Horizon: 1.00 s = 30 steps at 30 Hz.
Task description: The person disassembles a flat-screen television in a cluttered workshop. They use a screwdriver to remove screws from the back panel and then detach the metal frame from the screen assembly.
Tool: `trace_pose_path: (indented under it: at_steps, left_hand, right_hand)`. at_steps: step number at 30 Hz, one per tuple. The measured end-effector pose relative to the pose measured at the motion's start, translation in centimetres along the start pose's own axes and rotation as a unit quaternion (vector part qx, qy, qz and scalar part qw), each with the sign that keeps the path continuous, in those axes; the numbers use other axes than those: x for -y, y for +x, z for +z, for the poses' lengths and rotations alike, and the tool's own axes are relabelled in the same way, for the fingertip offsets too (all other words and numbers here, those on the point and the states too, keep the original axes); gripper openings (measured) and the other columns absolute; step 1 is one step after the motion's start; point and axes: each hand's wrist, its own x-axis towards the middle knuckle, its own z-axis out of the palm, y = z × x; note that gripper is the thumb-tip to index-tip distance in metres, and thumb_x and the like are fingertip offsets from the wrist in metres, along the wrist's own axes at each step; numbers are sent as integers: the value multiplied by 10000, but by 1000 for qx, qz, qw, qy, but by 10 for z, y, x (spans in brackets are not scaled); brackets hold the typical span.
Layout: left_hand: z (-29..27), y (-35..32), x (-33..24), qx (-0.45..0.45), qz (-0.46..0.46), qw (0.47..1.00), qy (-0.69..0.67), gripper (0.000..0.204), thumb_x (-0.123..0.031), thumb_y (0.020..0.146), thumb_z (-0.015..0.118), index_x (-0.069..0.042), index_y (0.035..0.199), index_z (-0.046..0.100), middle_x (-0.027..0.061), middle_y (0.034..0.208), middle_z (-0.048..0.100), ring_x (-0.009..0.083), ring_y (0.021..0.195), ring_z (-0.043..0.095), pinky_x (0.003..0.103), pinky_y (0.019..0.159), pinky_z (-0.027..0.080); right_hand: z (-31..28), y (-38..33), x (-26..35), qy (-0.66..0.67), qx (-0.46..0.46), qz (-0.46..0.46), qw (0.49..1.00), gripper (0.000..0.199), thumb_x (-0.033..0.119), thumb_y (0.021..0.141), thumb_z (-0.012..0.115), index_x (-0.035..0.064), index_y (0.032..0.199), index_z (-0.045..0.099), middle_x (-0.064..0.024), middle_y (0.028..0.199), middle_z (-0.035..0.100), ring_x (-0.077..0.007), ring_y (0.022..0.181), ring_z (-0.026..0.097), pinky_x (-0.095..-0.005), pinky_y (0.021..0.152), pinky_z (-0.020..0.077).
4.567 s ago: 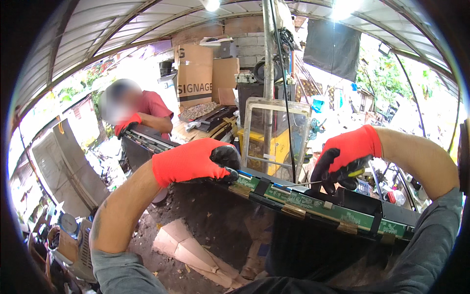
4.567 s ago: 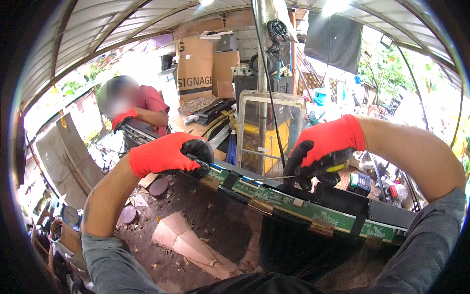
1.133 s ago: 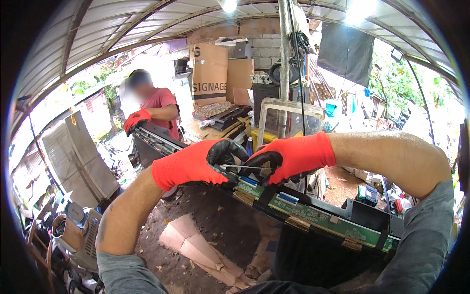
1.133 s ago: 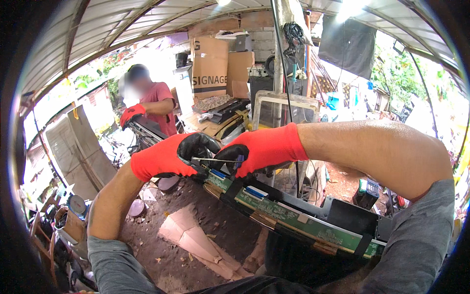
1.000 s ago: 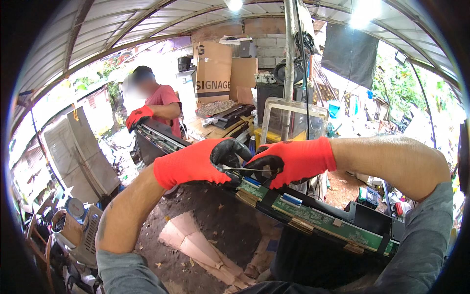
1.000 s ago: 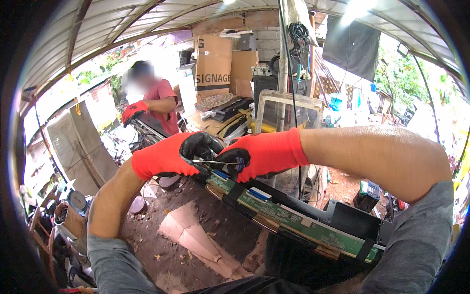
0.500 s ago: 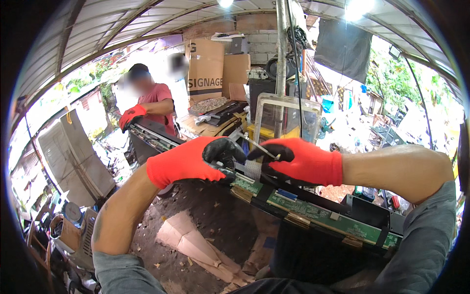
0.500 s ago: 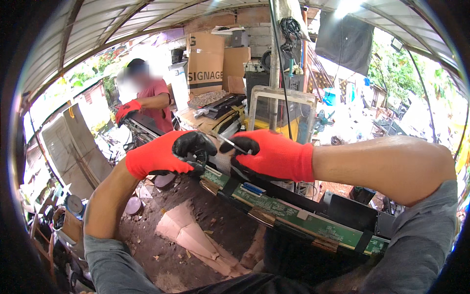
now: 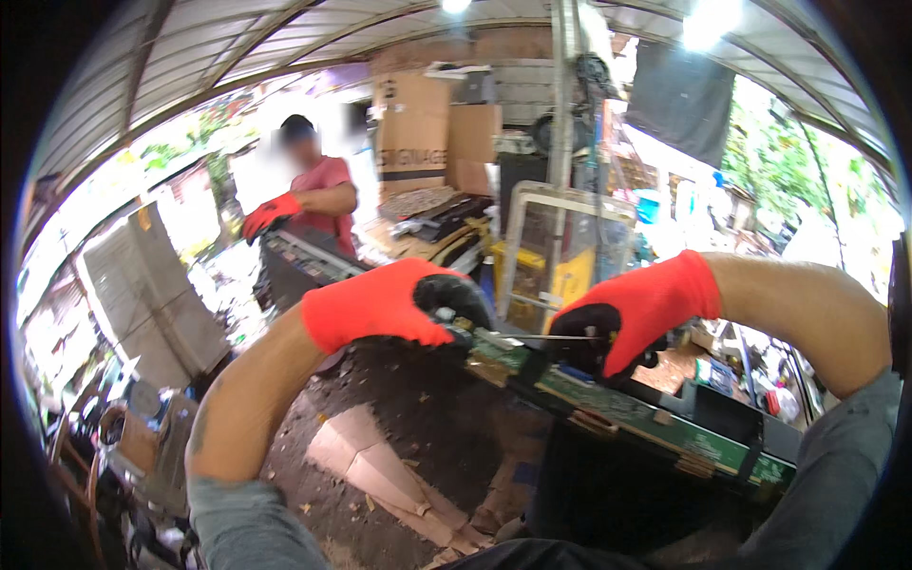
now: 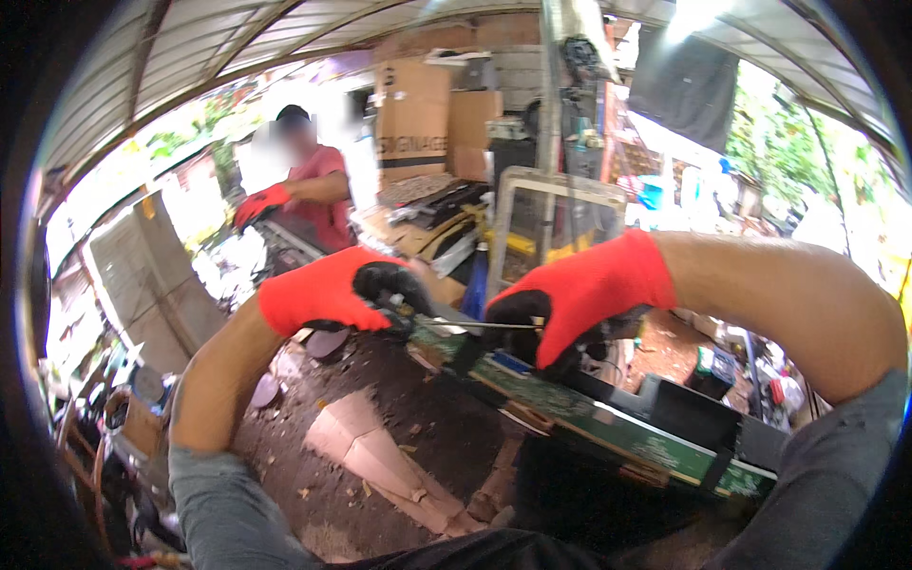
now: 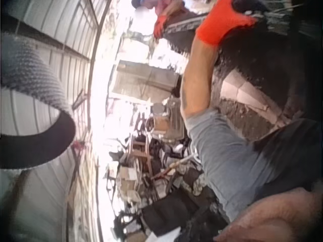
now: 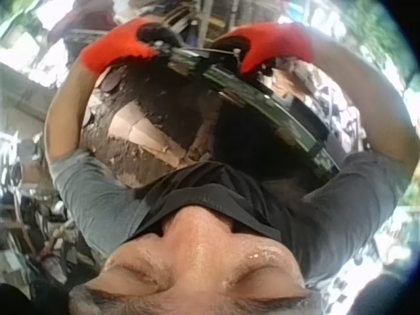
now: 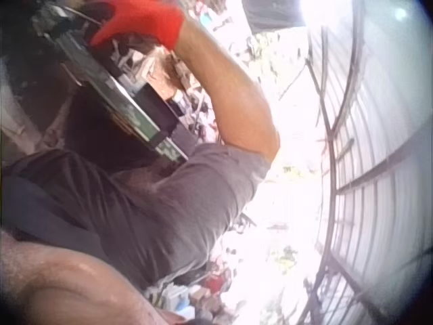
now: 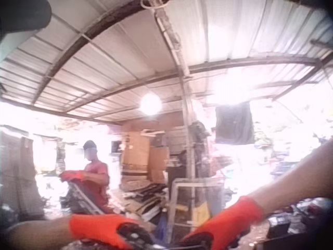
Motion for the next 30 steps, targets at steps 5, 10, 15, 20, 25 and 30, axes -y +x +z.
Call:
trace_pose_path:
  at_steps: [5, 10, 15, 20, 25, 30]
  left_hand:
    - [-4, 1, -5, 19, -47, 999, -3, 386, -80, 794, 739, -21, 1169, 667, 26, 1054, 681, 109, 990, 585, 308, 898, 491]
    - [-1, 0, 5, 17, -41, 999, 8, 382, -94, 792, 770, -26, 1152, 661, 7, 1038, 670, 92, 986, 578, 294, 897, 487]
    - [7, 8, 6, -29, -47, 997, -61, 318, -24, 819, 706, -3, 1130, 644, 3, 1040, 667, 73, 934, 585, 252, 831, 493]
    - [12, 10, -8, -34, -73, 995, -63, 317, -25, 816, 708, 31, 1121, 643, 27, 1025, 660, 88, 953, 582, 261, 856, 485]
    - [16, 13, -20, -23, -90, 996, 8, 305, -63, 824, 667, -11, 1124, 658, 7, 992, 643, 72, 831, 538, 249, 721, 460]
    - [19, 12, -15, -37, -61, 997, 9, 275, -51, 819, 631, -12, 1092, 635, -11, 934, 598, 62, 836, 528, 228, 719, 444]
  right_hand:
    - [-13, -2, -22, 166, 37, 51, 984, 288, 140, 895, 680, 41, 1163, 645, -81, 1032, 699, -149, 806, 695, -284, 608, 559]
    - [0, -25, -21, 72, -88, 46, 992, 292, 225, 930, 684, 40, 1156, 688, -95, 945, 724, -174, 745, 711, -296, 559, 569]
    - [21, -88, 29, 2, -190, 89, 978, 367, 336, 979, 657, 30, 1179, 680, -67, 900, 700, -132, 665, 667, -284, 536, 540]
    - [73, -142, 41, -223, -187, 150, 945, 450, 385, 829, 814, 69, 1134, 715, -115, 924, 713, -235, 787, 698, -360, 717, 560]
    - [138, -167, 48, -312, -244, 236, 887, 690, 478, 742, 845, 98, 1285, 653, -148, 1116, 683, -313, 1029, 696, -416, 870, 564]
    - [155, -170, 38, -242, -323, 196, 894, 460, 346, 808, 778, 61, 1155, 678, -152, 1001, 708, -325, 948, 702, -426, 840, 558]
